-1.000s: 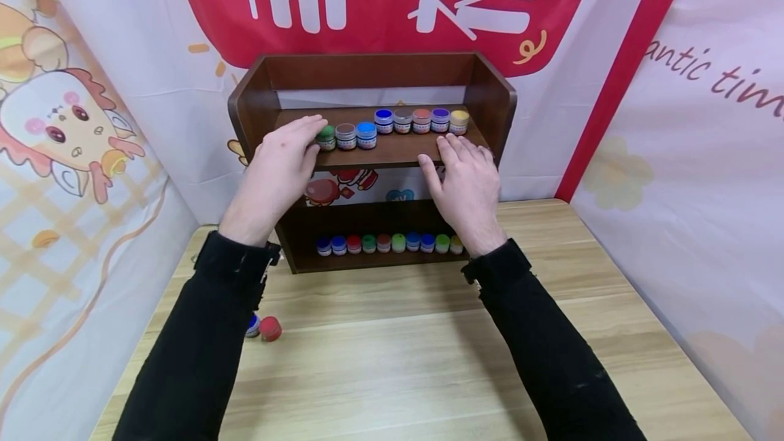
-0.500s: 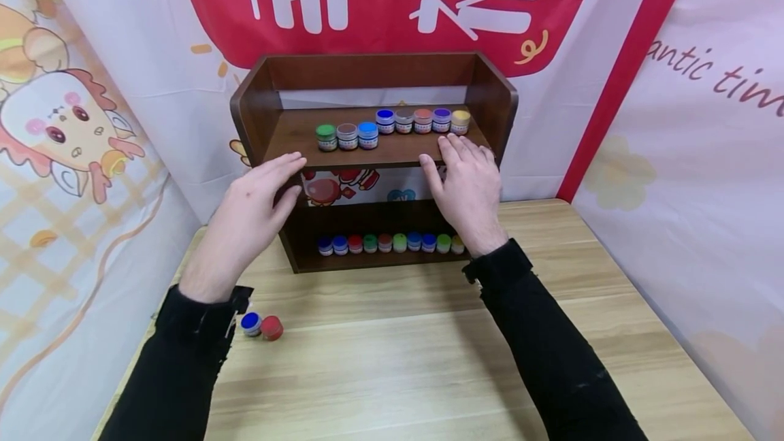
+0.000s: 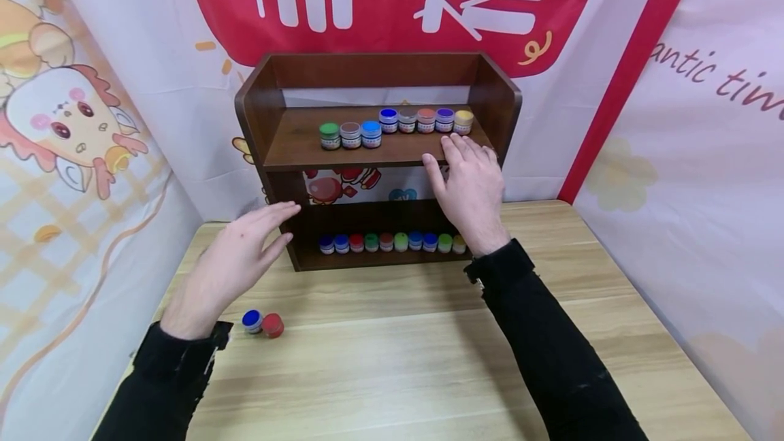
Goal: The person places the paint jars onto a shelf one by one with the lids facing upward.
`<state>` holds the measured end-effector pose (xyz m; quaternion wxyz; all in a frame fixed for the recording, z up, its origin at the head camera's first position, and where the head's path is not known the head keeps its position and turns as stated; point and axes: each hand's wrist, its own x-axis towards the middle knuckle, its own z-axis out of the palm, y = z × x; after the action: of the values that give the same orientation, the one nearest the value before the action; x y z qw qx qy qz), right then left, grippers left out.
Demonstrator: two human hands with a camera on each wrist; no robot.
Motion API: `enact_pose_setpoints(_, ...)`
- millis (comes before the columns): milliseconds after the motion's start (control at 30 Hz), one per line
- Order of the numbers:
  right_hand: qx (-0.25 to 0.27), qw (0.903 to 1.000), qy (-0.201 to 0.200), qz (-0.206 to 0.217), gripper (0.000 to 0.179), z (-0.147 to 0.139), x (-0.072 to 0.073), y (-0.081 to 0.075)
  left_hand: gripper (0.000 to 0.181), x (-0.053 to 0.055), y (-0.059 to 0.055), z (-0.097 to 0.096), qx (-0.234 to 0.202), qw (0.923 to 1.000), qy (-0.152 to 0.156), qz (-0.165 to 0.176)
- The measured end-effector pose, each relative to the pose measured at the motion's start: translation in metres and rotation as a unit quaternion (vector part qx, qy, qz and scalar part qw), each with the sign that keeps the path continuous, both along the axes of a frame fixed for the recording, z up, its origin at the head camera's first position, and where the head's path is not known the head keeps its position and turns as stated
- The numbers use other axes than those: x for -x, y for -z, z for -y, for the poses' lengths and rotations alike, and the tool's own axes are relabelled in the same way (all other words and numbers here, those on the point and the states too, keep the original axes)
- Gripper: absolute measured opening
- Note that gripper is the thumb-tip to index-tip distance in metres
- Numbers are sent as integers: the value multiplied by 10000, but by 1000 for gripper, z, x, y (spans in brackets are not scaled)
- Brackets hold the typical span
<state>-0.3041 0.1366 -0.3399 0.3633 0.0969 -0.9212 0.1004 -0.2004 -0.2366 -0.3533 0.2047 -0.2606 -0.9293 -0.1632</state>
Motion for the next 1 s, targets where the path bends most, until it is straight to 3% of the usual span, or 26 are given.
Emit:
enact_pose_setpoints(267,-16,10000,-12,65,79,0,0,0,40,-7,34,26,540,9919,38,1148)
enact_pose_setpoints(500,-20,9999,39,117,79,0,0,0,32,-15,60,45,847,9739,-117,2102)
enact_pose_setpoints(833,-31,9999,11,111,79,0,-1,0,17,-24,88,58,1041,9458,-250,3066)
enact_pose_setpoints(1000,-22,10000,14,87,79,0,-1,0,12,-24,98,61,1097,9423,-399,3138)
